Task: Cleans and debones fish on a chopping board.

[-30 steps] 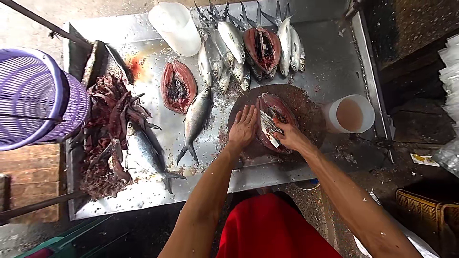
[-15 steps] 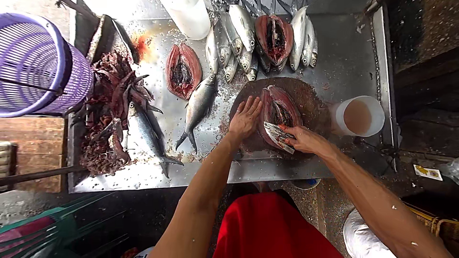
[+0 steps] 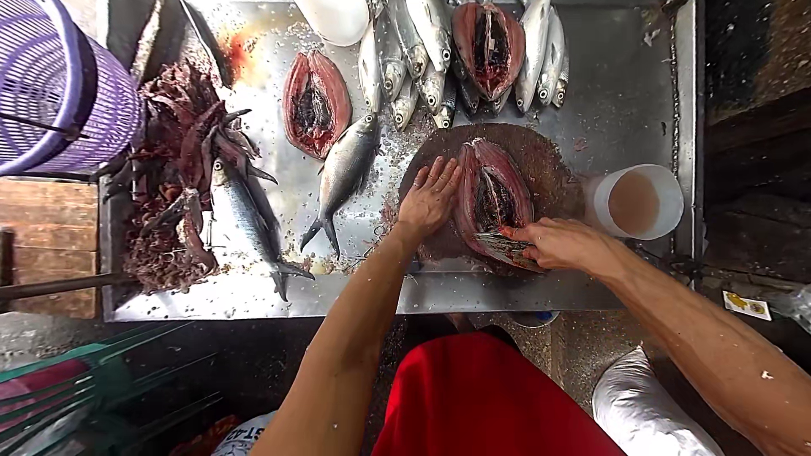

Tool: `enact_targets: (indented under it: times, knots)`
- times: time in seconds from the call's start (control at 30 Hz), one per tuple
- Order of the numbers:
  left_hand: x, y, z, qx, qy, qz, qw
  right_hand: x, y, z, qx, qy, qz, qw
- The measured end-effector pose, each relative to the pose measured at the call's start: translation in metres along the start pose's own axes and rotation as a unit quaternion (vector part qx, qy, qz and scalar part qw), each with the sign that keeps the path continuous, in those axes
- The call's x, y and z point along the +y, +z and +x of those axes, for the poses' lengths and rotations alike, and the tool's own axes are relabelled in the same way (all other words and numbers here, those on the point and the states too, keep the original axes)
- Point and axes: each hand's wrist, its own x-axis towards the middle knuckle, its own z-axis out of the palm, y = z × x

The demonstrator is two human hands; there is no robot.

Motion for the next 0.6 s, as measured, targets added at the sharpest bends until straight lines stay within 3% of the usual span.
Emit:
enact_targets:
  times: [0.27, 0.5, 0.6]
  knots:
    - [0.003, -0.001, 0.0, 0.004, -0.004, 0.004, 1.0, -0.018, -0.013, -0.03, -0.012, 0.011, -0.09, 0.996]
    - [-0.005, -0.007, 0.0, 0.043, 0.03, -0.078, 0.996, -0.058, -0.017, -0.054, -0.005, 0.073, -0.066, 0.995]
    - [-0.003, -0.022, 0.001, 0.0, 0.064, -0.037, 0.997, -0.069, -0.014, -0.068, 0.016, 0.095, -0.05, 0.994]
